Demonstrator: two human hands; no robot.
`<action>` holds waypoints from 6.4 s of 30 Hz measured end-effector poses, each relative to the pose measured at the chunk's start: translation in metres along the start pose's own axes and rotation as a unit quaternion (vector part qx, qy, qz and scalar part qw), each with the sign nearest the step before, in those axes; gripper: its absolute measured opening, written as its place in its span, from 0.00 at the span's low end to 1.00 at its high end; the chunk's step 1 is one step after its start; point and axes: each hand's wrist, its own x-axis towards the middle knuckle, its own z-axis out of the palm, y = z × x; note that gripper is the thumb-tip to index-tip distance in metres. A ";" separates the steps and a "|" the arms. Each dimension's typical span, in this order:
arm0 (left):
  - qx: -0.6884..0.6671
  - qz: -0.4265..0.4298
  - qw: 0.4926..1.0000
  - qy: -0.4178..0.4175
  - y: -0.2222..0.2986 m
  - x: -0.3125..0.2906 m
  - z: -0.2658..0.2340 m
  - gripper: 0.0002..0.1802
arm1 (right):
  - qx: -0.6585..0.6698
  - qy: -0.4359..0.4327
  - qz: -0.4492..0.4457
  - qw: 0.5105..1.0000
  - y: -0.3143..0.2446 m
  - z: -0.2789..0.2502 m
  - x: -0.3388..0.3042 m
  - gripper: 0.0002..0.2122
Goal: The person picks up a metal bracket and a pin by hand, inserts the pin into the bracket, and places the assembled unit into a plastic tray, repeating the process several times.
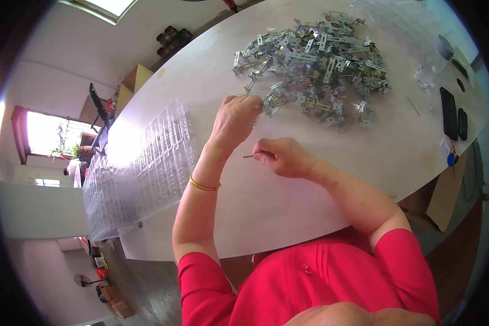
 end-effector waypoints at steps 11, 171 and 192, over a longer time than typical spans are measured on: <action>-0.480 -0.246 0.830 0.146 0.009 -0.017 -0.010 0.10 | 0.247 -0.005 0.090 0.965 -0.002 -0.005 0.001 0.04; -0.645 -0.304 0.690 0.123 0.036 -0.104 0.042 0.12 | -0.021 0.111 0.044 0.993 -0.036 -0.009 0.005 0.03; -0.472 -0.238 0.843 0.094 0.045 -0.101 0.045 0.10 | -0.048 0.124 -0.047 0.990 -0.027 -0.009 0.007 0.03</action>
